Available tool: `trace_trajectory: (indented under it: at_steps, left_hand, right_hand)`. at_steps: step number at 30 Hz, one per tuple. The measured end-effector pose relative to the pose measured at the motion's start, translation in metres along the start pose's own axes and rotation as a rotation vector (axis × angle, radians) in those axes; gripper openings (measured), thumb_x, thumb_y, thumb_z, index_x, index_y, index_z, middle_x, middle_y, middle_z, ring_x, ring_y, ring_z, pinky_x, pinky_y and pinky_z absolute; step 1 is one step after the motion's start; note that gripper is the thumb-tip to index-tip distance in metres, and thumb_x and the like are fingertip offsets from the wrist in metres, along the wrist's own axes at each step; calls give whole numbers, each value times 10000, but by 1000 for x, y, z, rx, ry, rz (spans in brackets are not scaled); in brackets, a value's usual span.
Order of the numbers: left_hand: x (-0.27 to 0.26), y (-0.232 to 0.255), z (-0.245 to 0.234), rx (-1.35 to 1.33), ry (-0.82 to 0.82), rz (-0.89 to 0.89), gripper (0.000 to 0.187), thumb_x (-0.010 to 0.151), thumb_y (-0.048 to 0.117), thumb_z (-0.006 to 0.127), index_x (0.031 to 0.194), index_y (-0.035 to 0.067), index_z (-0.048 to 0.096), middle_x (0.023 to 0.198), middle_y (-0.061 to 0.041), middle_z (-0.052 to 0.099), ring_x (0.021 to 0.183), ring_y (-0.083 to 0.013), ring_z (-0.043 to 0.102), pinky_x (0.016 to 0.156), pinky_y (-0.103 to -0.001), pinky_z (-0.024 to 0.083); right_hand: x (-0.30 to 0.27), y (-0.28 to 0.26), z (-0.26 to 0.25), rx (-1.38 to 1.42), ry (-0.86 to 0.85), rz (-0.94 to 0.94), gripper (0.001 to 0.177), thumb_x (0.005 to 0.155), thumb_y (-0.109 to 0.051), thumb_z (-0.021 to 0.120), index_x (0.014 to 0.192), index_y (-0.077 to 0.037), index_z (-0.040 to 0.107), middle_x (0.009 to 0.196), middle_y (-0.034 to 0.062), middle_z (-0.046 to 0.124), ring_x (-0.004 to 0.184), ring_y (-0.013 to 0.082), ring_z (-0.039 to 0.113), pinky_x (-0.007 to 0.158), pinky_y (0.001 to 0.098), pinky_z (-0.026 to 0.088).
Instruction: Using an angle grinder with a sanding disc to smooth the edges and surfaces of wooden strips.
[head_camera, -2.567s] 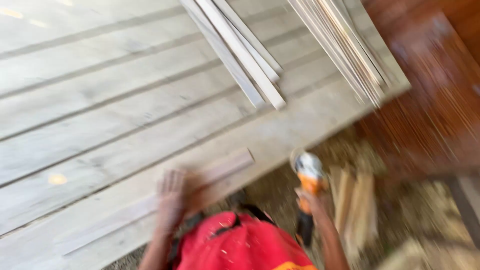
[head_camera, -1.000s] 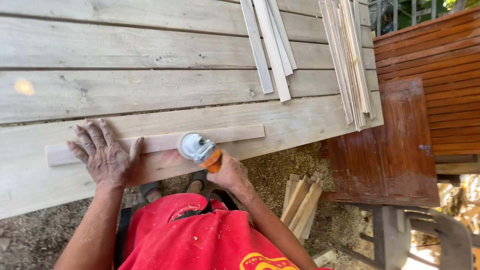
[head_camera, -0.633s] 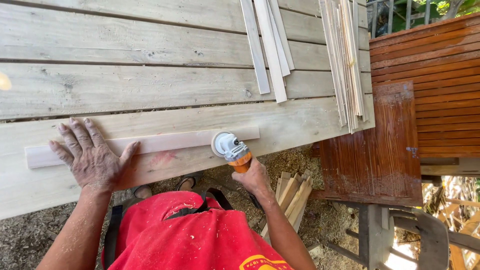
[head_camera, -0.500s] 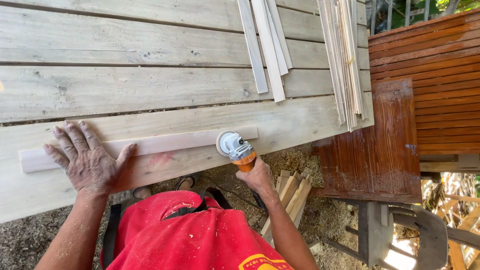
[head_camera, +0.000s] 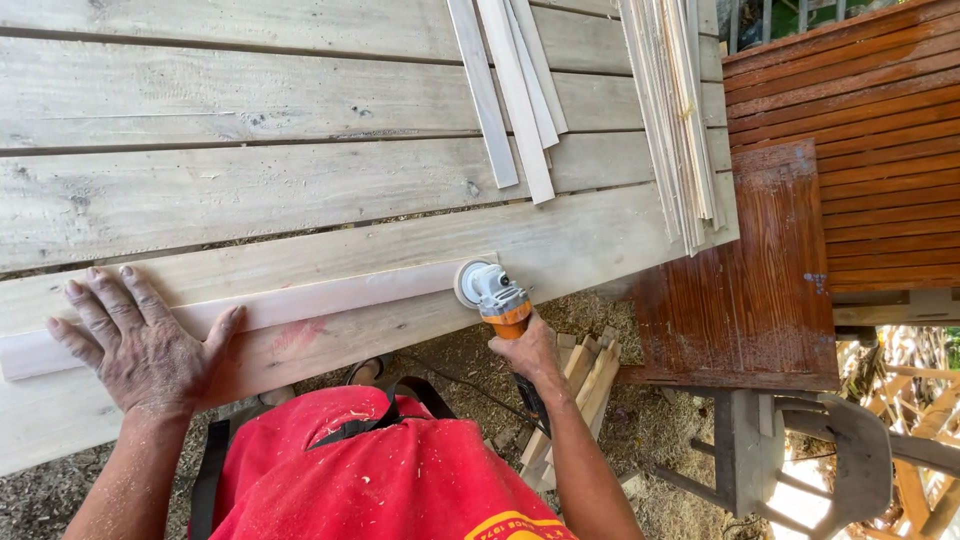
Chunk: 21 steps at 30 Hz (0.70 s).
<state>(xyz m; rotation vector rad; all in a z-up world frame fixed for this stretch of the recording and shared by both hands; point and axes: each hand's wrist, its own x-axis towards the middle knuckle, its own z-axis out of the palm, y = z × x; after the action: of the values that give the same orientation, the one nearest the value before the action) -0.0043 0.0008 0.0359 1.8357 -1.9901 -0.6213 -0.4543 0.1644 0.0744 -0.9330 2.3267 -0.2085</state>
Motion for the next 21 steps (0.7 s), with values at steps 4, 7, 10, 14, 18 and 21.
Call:
trace_trajectory:
  at_steps: [4,7,10,14,18,21]
  left_hand:
    - [0,-3,2,6,8,2,1360,859,999,242,1628,-122,197,1693,-395,106,1606,-490,-48,1205,-680,-127]
    - [0,-2,3,6,10,3,1358,862,998,243,1627,-124,202,1693,-399,110,1606,-494,-43,1204,-682,-124]
    - [-1,-2,2,8,14,3,1356,868,997,244,1628,-125,207,1692,-402,116,1609,-499,-38,1207,-684,-121]
    - [-1,-2,3,12,20,6,1357,874,998,244,1631,-128,215,1693,-405,125,1615,-504,-30,1213,-688,-118]
    - [-2,-4,5,14,21,7,1360,873,999,245,1632,-130,219,1697,-403,126,1618,-504,-28,1215,-689,-117]
    - [1,-4,7,8,30,6,1358,872,998,241,1630,-128,215,1696,-402,123,1617,-504,-33,1214,-691,-118]
  right_hand:
    - [1,3,-9,16,28,42,681,618,-294,823,1232,-78,623,1062,122,733,970,255,725,897,429,598]
    - [5,11,-14,16,41,78,662,608,-295,833,1203,-74,643,1055,122,738,963,262,731,892,434,599]
    - [11,20,-16,45,64,80,678,594,-302,852,1192,-60,643,1063,130,741,965,268,729,890,432,588]
    - [16,28,-20,124,54,139,693,585,-315,841,1185,-33,640,1059,156,741,940,274,743,840,430,615]
    - [18,46,-20,90,98,170,664,571,-327,855,1127,-26,651,990,138,732,874,259,733,802,415,604]
    - [18,53,-21,135,95,158,586,621,-373,814,1080,-50,646,914,105,686,795,236,695,720,411,605]
